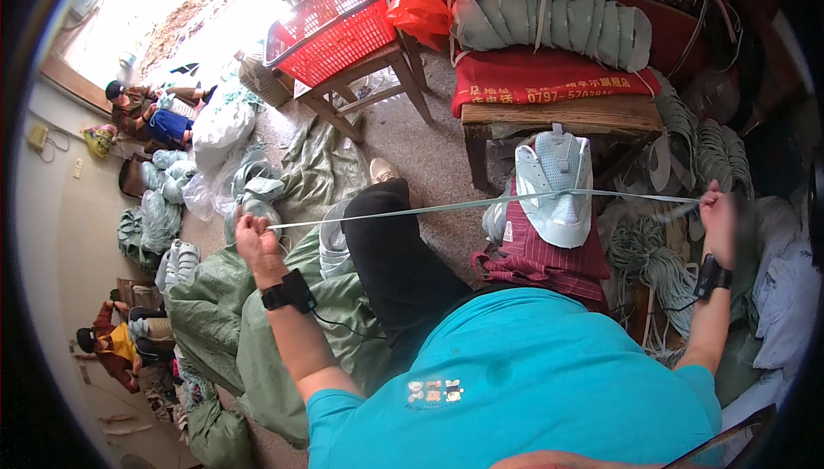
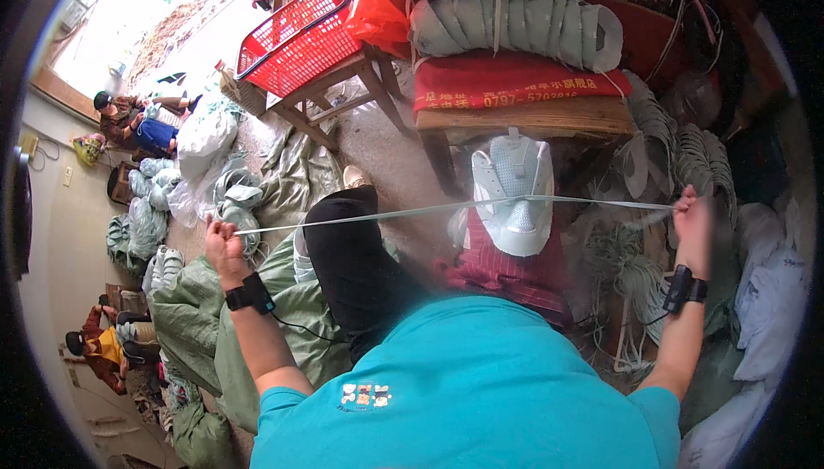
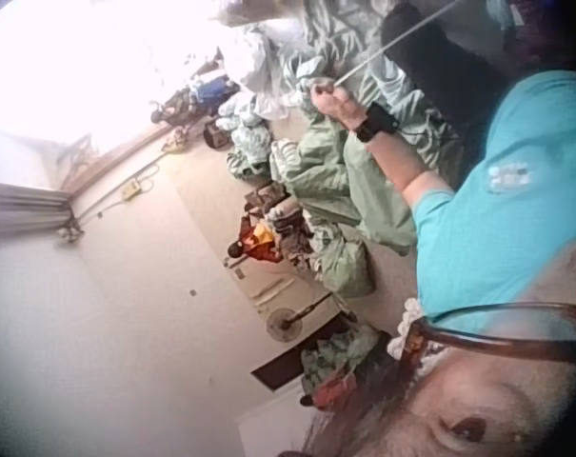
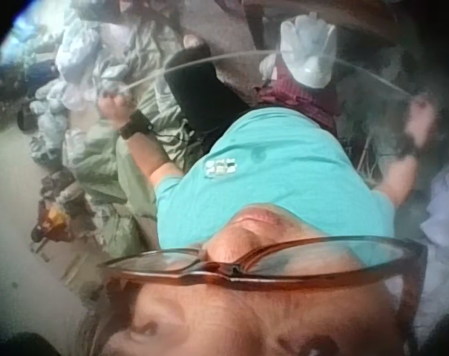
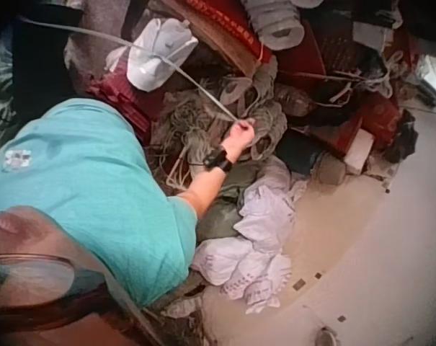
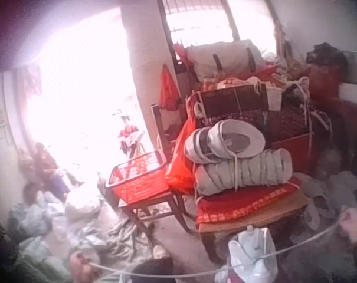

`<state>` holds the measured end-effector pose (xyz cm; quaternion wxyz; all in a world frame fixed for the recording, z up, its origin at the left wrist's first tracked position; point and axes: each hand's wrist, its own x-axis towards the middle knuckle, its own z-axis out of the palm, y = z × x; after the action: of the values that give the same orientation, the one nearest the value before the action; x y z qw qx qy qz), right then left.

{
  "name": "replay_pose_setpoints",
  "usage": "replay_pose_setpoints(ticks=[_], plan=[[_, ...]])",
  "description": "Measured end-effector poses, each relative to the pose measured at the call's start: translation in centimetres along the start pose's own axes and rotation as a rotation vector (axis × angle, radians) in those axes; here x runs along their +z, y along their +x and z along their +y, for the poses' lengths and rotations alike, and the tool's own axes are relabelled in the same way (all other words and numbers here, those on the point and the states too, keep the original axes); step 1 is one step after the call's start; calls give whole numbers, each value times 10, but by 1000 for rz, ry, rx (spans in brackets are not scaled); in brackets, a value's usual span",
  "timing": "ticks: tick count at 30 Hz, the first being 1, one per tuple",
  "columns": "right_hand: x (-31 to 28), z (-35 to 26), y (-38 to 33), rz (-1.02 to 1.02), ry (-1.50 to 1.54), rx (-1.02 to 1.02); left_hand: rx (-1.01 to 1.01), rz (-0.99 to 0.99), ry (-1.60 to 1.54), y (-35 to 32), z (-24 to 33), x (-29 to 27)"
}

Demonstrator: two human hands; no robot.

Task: The person threads a light green shoelace through the eyelets of a white sneaker, pulling the lace tight and adjusting the loops. The person then ties the laces into a knot and places the finished shoe onto a stack of other shoes.

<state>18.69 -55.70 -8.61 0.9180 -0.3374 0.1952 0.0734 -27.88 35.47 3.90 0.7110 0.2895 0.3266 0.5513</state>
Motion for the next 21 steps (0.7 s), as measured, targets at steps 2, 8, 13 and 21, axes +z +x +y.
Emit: replay_pose_setpoints(ticks=[2,8,13,21], plan=[[-51,-80,0,72,-56,-120,88,24,31,19,-13,-18],[-99,-24,-38,585,-561,-174,64,-316,322,-59,-46,59],[27,109,-88,-105,-707,84,-203,-792,646,-187,-118,127],[202,207,-158,-560,-786,6,-436,-1153,625,-294,-236,174]])
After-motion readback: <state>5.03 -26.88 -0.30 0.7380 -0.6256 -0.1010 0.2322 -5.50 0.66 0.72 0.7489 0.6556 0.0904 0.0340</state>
